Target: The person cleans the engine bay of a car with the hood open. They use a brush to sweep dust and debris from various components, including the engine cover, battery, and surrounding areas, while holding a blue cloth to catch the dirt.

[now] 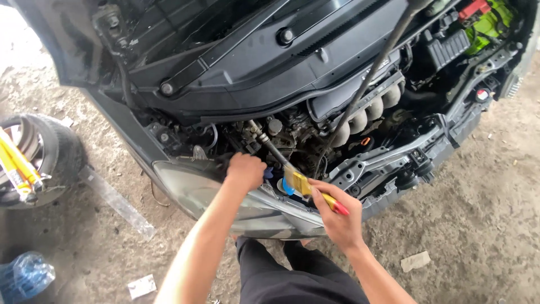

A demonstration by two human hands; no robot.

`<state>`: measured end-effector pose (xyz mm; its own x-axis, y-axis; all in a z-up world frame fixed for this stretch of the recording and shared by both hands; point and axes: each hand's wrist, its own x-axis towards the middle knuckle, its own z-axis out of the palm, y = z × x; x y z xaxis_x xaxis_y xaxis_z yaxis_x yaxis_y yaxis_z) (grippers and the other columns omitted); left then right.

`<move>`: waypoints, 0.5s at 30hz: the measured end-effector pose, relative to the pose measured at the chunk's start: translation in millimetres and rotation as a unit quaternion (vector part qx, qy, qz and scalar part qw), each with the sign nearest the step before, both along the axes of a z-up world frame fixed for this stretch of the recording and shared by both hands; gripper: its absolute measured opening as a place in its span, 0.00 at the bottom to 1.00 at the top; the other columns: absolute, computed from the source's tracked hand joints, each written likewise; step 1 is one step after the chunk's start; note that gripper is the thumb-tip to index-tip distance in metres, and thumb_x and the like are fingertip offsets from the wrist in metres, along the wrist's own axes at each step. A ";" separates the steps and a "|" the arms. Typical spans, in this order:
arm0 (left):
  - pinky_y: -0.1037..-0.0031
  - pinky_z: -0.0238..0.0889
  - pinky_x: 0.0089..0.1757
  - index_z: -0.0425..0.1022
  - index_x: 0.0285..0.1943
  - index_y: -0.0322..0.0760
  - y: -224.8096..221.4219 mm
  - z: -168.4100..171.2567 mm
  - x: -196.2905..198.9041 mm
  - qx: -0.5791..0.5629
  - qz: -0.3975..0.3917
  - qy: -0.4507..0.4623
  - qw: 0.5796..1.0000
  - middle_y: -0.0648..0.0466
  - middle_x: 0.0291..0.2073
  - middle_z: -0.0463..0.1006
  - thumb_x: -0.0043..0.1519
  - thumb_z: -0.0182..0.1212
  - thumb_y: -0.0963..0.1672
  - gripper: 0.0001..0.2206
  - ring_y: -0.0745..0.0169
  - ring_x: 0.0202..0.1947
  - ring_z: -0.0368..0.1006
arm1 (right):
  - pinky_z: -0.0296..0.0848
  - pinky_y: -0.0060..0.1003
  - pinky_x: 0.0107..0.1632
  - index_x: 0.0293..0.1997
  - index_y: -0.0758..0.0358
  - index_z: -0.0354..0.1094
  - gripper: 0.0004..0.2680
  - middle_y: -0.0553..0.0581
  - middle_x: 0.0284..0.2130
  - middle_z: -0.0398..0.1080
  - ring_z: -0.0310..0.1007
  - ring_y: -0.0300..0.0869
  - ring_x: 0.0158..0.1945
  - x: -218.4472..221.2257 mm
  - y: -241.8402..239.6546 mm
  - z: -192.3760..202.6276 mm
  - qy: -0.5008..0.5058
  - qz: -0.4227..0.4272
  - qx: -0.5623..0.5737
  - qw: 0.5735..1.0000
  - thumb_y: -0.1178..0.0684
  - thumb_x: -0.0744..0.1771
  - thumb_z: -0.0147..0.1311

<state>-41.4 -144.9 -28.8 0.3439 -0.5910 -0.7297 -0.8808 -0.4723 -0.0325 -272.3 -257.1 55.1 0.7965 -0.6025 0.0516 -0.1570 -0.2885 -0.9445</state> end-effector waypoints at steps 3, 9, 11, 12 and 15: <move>0.62 0.65 0.49 0.82 0.51 0.49 -8.4 -11.2 -3.5 0.027 0.027 -0.023 0.999 0.55 0.49 0.82 0.65 0.47 0.43 0.14 0.49 0.50 0.78 | 0.74 0.24 0.29 0.45 0.65 0.78 0.06 0.57 0.43 0.81 0.77 0.35 0.30 20.3 3.1 -5.5 -0.024 0.032 -0.006 0.999 0.60 0.66 0.58; 0.57 0.44 0.68 0.71 0.67 0.48 44.0 -1.0 -31.6 -0.128 0.004 -0.048 0.991 0.58 0.64 0.71 0.70 0.42 0.45 0.18 0.50 0.70 0.57 | 0.81 0.29 0.42 0.45 0.64 0.79 0.06 0.57 0.45 0.81 0.82 0.39 0.41 31.1 -2.4 -17.8 -0.019 0.058 -0.024 0.998 0.58 0.66 0.59; 0.57 0.44 0.68 0.74 0.63 0.45 48.8 17.0 -42.2 -0.177 0.004 -0.077 0.981 0.56 0.61 0.74 0.69 0.44 0.44 0.17 0.51 0.69 0.60 | 0.79 0.36 0.43 0.42 0.64 0.79 0.04 0.60 0.43 0.81 0.82 0.45 0.43 28.7 -1.5 -15.4 -0.028 0.040 -0.018 0.999 0.60 0.66 0.60; 0.58 0.45 0.68 0.77 0.59 0.43 51.1 26.4 -45.6 -0.226 0.001 -0.108 0.968 0.54 0.59 0.77 0.69 0.46 0.43 0.15 0.52 0.68 0.63 | 0.78 0.43 0.44 0.39 0.64 0.80 0.03 0.63 0.40 0.81 0.82 0.52 0.45 29.0 -0.7 -14.1 -0.038 0.018 -0.012 0.999 0.61 0.65 0.62; 0.57 0.52 0.63 0.79 0.49 0.40 40.1 -26.7 -43.7 -0.304 0.037 -0.152 0.940 0.52 0.48 0.81 0.66 0.47 0.43 0.12 0.51 0.58 0.71 | 0.78 0.41 0.44 0.38 0.62 0.80 0.02 0.60 0.39 0.82 0.82 0.47 0.45 17.5 -5.6 -6.1 -0.019 0.001 -0.010 1.000 0.60 0.66 0.61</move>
